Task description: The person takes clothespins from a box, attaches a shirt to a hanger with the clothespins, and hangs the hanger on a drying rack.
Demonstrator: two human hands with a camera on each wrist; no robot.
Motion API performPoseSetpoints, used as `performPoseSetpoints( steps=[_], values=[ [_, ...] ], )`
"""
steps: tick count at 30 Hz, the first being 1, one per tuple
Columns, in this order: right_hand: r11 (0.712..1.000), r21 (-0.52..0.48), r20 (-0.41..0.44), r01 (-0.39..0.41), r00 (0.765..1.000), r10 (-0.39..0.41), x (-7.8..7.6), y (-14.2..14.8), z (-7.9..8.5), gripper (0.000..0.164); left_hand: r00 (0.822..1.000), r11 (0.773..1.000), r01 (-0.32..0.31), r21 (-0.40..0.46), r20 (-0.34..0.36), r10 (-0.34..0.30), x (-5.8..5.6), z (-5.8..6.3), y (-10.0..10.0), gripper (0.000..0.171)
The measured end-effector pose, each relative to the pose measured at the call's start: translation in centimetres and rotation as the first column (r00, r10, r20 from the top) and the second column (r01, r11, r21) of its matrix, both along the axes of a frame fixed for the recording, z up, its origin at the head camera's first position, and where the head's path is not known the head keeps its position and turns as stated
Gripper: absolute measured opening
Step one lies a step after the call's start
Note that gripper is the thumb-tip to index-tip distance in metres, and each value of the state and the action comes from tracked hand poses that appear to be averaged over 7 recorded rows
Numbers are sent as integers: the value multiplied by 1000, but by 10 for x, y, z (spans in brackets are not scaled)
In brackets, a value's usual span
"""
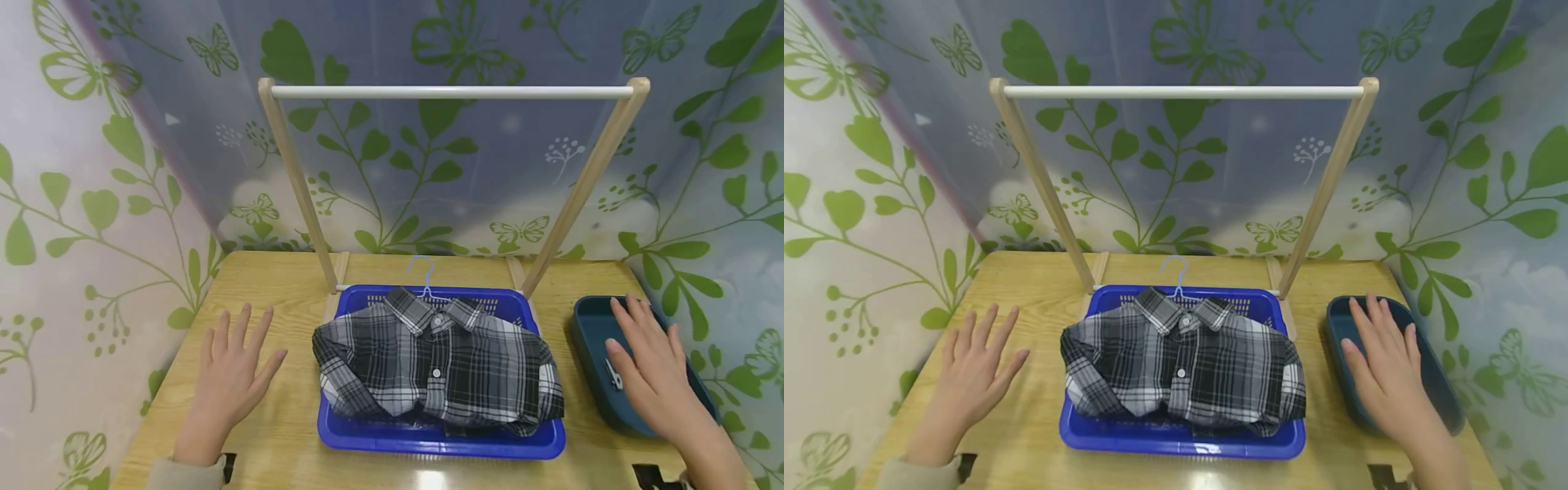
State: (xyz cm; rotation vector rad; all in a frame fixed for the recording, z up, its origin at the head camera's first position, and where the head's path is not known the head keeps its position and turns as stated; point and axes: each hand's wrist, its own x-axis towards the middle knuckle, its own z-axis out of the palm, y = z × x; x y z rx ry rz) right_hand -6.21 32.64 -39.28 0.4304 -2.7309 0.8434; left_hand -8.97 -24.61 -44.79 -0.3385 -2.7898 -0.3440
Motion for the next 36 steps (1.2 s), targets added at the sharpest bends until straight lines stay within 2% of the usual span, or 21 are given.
performPoseSetpoints(
  steps=[5, 10, 15, 19, 24, 29, 36],
  values=[
    [988, -152, -135, -27, 991, 6, 1, -6, 5, 46, 1000, 1000, 14, 8, -25, -14, -1, 4, 3, 63],
    [973, -231, -287, -8, 956, -60, -2, -14, 10, 34, 999, 1000, 21, 20, -43, -20, -1, 7, 6, 61],
    [956, -291, -342, 36, 929, -139, -4, -21, 12, 23, 997, 997, 43, 59, -68, -39, -4, 9, 12, 59],
    [939, -343, -379, 27, 910, -165, -6, -25, 11, 21, 993, 993, 67, 98, -105, -57, -7, 9, 18, 57],
    [926, -371, -336, 73, 919, -207, -7, -28, 6, 27, 979, 988, 106, 112, -186, -83, -12, 10, 26, 52],
    [921, -361, -242, 146, 939, -244, -7, -37, 3, 28, 958, 983, 147, 109, -262, -114, -18, 9, 36, 48],
    [934, -348, -240, 84, 955, -175, -13, -48, -8, 33, 946, 978, 174, 117, -296, -133, -22, 4, 51, 44]
  ],
)
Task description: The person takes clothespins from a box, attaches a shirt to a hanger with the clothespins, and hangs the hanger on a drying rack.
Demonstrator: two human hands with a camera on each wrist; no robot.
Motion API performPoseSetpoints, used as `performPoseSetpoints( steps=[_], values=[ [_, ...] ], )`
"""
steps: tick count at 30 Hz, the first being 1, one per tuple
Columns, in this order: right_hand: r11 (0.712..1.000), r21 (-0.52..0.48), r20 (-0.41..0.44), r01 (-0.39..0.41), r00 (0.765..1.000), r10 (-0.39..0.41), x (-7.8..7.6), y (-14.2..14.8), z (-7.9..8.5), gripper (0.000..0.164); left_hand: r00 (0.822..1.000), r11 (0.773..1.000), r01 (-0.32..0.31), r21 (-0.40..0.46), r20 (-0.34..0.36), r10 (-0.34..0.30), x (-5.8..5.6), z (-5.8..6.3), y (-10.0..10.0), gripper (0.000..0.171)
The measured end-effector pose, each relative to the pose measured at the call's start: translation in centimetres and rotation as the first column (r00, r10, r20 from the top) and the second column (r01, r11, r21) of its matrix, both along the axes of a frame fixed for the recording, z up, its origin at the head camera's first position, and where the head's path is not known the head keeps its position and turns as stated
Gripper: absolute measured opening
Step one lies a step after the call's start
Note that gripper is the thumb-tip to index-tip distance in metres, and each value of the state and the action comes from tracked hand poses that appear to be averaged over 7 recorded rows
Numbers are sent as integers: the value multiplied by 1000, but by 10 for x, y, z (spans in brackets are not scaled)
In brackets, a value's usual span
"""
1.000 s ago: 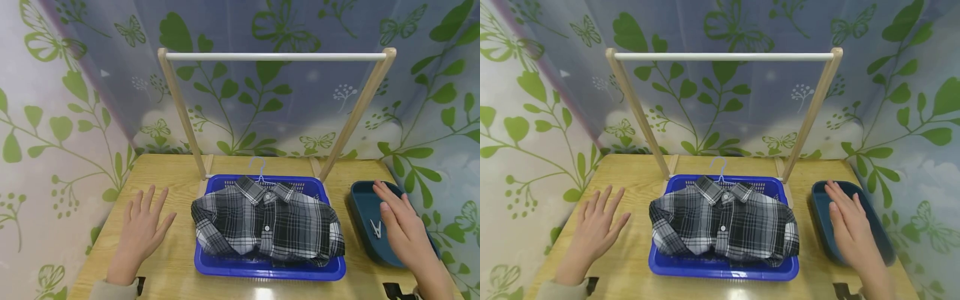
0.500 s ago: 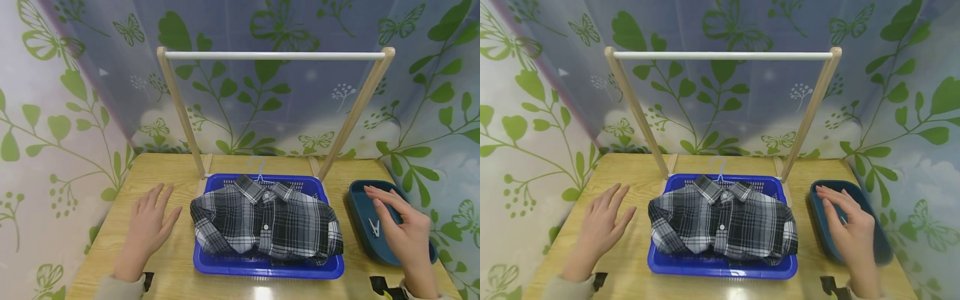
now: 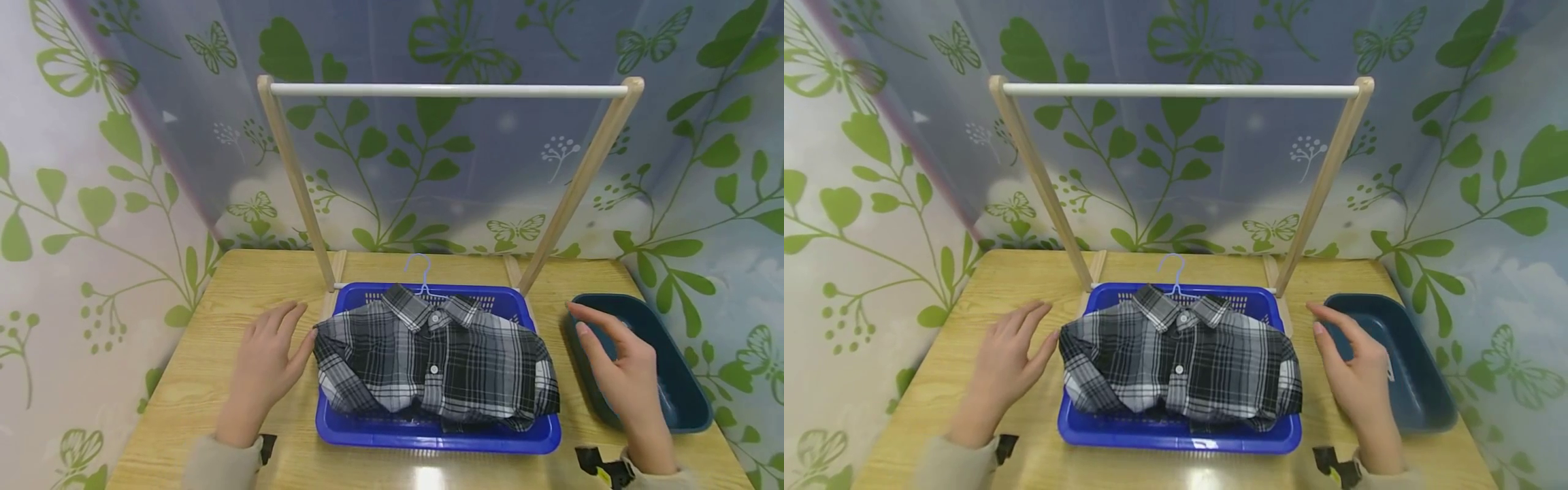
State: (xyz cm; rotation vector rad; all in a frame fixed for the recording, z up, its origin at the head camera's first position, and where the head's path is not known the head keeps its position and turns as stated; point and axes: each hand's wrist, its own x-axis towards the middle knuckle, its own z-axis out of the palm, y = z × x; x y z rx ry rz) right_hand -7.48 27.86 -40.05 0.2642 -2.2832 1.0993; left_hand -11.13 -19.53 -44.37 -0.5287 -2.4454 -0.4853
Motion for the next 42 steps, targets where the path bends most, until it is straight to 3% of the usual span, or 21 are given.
performPoseSetpoints(
  steps=[10, 18, 26, 29, 35, 42],
  values=[
    [997, 29, 128, -67, 990, 63, -4, -8, -19, 37, 1000, 1000, 26, 8, 11, -26, -5, -13, 15, 40],
    [997, 5, 156, -82, 984, 80, -8, -12, -33, 33, 998, 999, 39, 5, 42, -39, -7, -19, 24, 40],
    [975, 114, 312, -192, 938, 149, -12, -18, -43, 41, 995, 999, 43, -7, 92, -42, -8, -26, 29, 40],
    [962, 152, 330, -227, 929, 168, -13, -20, -47, 45, 994, 998, 56, -7, 93, -55, -9, -31, 31, 39],
    [959, 176, 346, -223, 926, 152, -13, -21, -51, 46, 992, 997, 78, 0, 96, -78, -12, -41, 33, 41],
    [961, 179, 342, -211, 929, 140, -15, -21, -52, 43, 988, 994, 100, 37, 113, -103, -13, -42, 35, 38]
  ],
)
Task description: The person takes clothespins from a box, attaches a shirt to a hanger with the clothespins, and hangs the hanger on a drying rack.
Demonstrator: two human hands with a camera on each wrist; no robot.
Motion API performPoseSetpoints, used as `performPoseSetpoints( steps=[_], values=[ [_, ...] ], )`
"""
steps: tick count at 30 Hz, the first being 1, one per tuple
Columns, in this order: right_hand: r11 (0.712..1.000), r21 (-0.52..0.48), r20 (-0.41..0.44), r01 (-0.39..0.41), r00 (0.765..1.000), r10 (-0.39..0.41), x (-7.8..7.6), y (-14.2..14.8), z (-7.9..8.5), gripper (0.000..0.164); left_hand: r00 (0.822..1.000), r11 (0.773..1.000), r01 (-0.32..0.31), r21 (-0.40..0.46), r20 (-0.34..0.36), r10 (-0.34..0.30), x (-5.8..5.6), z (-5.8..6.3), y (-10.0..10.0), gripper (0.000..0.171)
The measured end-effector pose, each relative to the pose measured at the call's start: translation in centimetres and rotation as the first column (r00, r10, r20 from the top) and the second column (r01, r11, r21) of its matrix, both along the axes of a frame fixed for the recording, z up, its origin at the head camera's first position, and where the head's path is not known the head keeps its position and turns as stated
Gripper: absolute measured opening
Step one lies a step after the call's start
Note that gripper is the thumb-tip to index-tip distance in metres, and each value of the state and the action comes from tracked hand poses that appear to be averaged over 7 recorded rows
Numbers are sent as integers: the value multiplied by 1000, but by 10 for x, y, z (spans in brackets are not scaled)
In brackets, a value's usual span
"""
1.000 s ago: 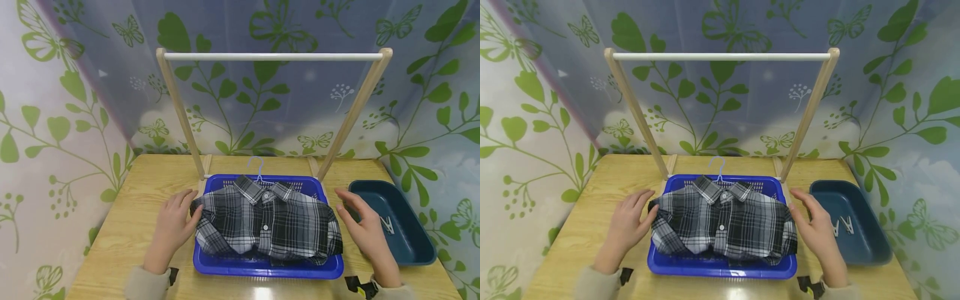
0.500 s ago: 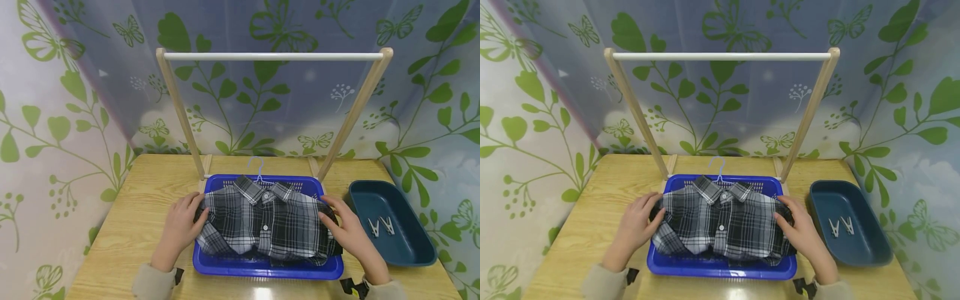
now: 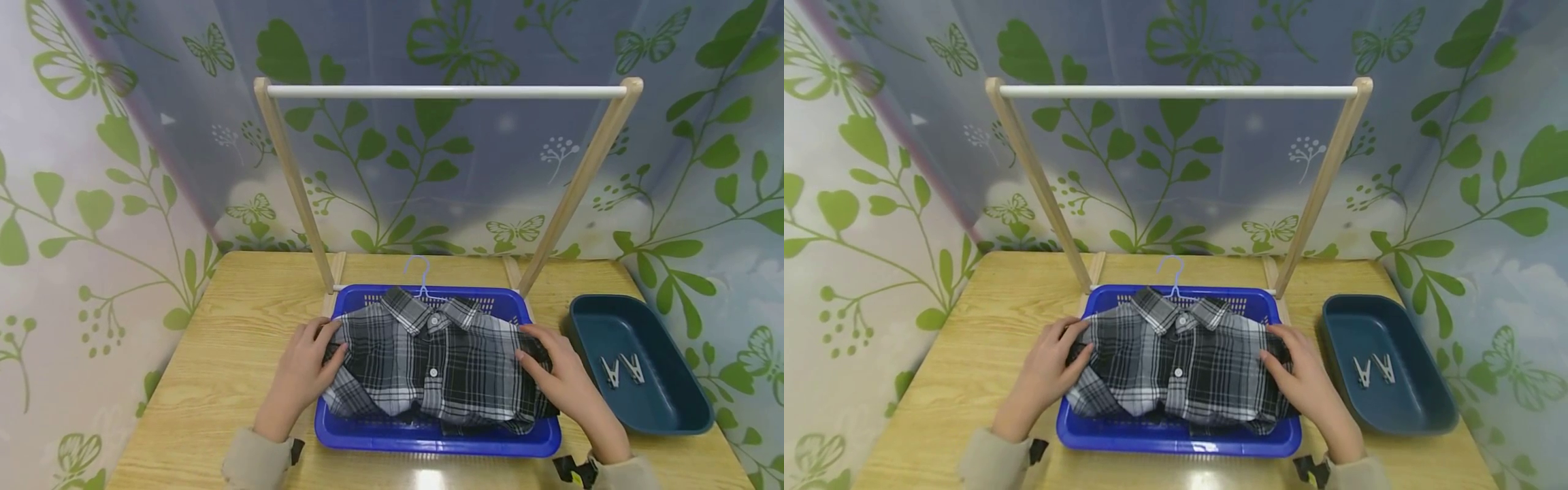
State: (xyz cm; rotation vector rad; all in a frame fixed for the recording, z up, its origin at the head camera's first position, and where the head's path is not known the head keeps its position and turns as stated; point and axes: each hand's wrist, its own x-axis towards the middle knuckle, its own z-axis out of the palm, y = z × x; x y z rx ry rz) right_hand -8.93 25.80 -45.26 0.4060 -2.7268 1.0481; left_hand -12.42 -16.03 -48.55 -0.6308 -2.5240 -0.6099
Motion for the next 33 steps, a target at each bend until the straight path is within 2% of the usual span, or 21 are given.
performPoseSetpoints(
  steps=[5, 12, 19, 25, 29, 33],
  values=[
    [1000, -10, 17, 18, 1000, -18, -1, 0, 2, 41, 1000, 1000, 9, 29, 0, -9, -1, 2, 1, 34],
    [999, -14, 46, 47, 998, -46, -1, 0, 5, 41, 999, 998, 29, 56, -45, -26, -2, 3, 2, 26],
    [998, -43, 23, 38, 999, -37, 0, -2, 7, 38, 998, 997, 41, 72, -50, -37, -1, 5, 2, 27],
    [998, -46, 36, 53, 998, -51, 0, -3, 12, 37, 999, 996, 41, 79, -36, -38, 1, 10, 3, 29],
    [997, -62, 44, 55, 998, -52, 1, -4, 14, 36, 1000, 995, 14, 99, -23, -12, 3, 13, 4, 28],
    [995, -79, 47, 68, 997, -64, 2, -3, 16, 33, 999, 992, -40, 116, -29, 43, 5, 15, 5, 25]
  ],
)
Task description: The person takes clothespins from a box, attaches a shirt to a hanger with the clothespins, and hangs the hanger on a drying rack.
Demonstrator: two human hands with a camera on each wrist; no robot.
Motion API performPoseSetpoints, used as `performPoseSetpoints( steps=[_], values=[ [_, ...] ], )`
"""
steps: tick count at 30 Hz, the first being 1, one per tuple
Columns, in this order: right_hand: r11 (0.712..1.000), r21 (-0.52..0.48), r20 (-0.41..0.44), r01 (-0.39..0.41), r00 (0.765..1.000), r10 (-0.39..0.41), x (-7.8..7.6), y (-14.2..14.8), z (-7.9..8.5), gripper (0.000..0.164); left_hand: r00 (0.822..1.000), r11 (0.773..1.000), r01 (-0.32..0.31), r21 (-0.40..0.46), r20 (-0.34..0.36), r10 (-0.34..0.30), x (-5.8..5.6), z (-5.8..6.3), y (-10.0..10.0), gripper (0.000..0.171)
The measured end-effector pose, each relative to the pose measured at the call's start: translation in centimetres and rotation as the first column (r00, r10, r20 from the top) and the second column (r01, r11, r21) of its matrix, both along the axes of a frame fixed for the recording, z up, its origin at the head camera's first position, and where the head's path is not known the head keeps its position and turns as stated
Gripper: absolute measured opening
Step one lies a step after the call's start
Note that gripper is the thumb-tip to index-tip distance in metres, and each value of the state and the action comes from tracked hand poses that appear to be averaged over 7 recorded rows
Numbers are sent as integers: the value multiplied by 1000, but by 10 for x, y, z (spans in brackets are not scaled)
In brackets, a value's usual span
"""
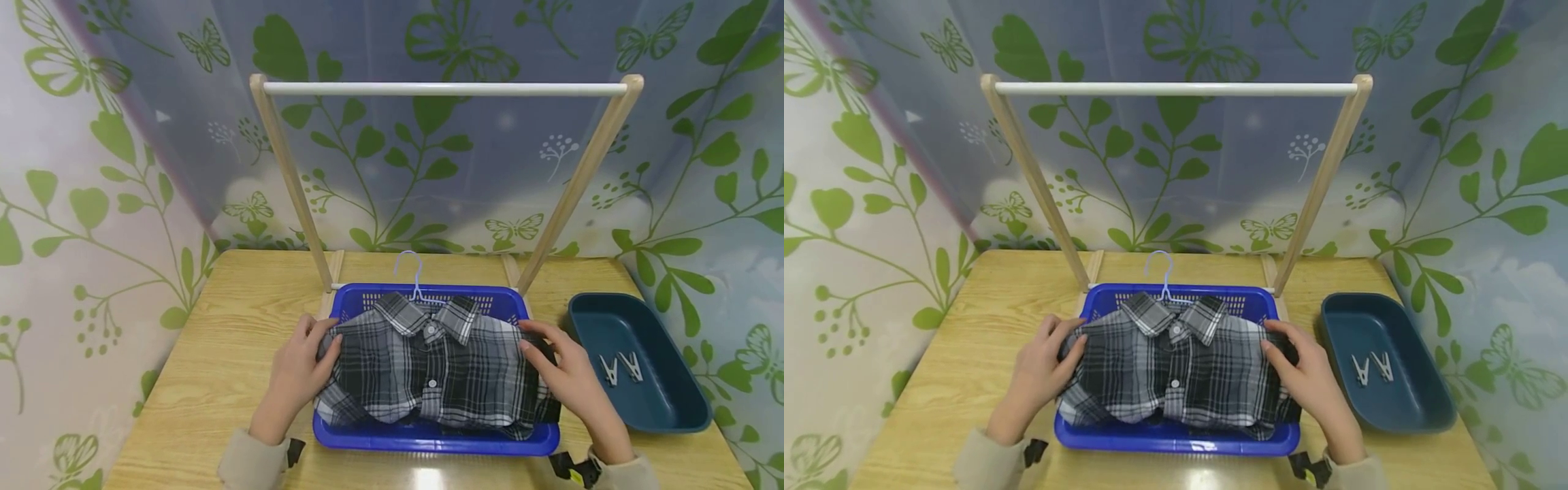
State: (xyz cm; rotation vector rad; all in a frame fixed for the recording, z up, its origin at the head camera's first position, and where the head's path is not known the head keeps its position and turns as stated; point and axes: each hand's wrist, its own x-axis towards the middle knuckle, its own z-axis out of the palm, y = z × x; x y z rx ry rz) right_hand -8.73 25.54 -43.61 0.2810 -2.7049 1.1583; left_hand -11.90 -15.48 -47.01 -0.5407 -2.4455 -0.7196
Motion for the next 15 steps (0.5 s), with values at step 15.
performPoseSetpoints(
  steps=[15],
  values=[
    [976, -216, -45, 18, 999, -28, 15, -11, 25, 27, 999, 992, -27, 121, -35, 31, 7, 24, 4, 7]
  ],
)
